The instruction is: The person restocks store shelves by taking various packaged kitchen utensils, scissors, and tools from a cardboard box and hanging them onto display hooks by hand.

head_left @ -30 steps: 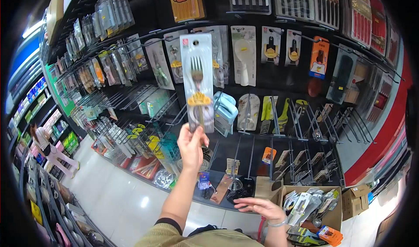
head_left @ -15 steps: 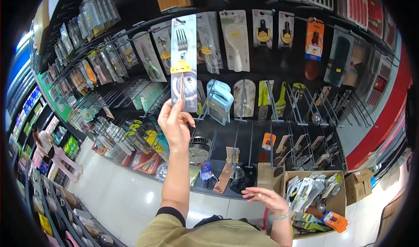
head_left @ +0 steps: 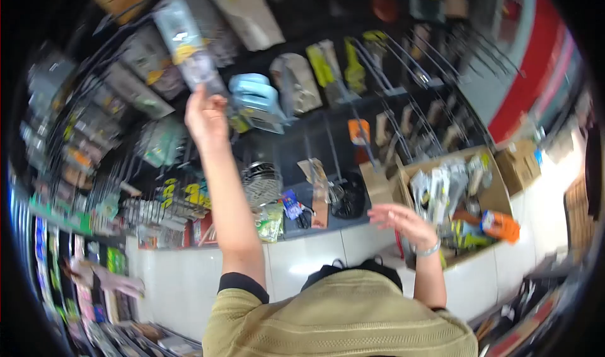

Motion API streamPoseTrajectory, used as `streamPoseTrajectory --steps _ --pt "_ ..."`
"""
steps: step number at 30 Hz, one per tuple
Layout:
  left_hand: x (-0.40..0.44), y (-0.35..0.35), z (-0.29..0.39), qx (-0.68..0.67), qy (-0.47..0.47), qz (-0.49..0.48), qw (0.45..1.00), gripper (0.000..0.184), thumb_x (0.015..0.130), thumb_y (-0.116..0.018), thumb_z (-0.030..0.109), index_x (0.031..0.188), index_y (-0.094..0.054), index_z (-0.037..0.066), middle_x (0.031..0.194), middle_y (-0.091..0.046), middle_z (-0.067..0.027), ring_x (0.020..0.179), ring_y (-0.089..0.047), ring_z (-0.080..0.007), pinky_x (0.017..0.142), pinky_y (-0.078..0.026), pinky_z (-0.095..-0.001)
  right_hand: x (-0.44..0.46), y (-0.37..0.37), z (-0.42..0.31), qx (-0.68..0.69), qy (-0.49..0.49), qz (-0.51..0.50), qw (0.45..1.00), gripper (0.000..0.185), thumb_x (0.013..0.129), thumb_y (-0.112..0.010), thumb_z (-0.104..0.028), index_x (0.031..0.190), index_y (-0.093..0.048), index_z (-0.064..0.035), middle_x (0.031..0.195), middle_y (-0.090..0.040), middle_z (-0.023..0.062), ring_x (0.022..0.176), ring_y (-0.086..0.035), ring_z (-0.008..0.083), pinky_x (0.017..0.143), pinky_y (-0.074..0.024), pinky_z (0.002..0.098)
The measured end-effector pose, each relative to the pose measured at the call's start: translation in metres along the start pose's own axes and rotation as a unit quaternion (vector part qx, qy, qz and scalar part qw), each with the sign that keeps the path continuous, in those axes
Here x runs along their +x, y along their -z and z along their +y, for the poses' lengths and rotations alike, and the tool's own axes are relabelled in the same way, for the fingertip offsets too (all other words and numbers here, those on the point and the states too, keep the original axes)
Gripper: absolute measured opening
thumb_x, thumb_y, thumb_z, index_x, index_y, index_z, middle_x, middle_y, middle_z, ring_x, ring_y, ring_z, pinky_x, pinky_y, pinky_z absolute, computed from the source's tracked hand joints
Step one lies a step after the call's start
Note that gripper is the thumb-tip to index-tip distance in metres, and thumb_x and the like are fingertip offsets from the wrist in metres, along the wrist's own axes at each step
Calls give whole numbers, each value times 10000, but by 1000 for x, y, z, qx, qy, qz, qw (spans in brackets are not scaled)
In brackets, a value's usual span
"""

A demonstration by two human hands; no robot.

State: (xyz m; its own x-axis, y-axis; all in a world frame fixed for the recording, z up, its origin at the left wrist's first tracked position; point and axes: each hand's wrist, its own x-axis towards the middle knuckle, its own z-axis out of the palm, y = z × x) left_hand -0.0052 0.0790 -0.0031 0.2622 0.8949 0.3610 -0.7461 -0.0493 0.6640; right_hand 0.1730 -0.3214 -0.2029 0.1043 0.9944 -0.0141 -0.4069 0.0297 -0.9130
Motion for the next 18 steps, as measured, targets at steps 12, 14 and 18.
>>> streamPoseTrajectory --steps 12,14,18 --pt "45 54 -11 -97 222 -86 966 381 916 -394 -20 1257 -282 -149 1357 -329 -239 948 -430 -249 860 -373 -343 -115 167 79 16 -4 559 829 315 904 -512 -262 1146 -567 -68 1061 -608 30 921 -567 128 773 -441 272" --pt "20 48 -9 -65 192 -84 976 399 918 -405 -14 1282 -283 -123 1318 -371 -227 971 -443 -239 849 -387 -348 -118 181 96 -42 -64 592 802 340 883 -532 -274 1140 -569 -54 1031 -629 64 899 -589 161 766 -457 288" --pt "-68 18 -14 58 89 -123 987 386 912 -431 -3 1273 -322 -83 1141 -500 -196 918 -494 -208 831 -407 -352 -116 220 150 -352 -198 474 782 479 847 -583 -357 1217 -514 -61 1131 -595 143 984 -583 250 837 -453 321"
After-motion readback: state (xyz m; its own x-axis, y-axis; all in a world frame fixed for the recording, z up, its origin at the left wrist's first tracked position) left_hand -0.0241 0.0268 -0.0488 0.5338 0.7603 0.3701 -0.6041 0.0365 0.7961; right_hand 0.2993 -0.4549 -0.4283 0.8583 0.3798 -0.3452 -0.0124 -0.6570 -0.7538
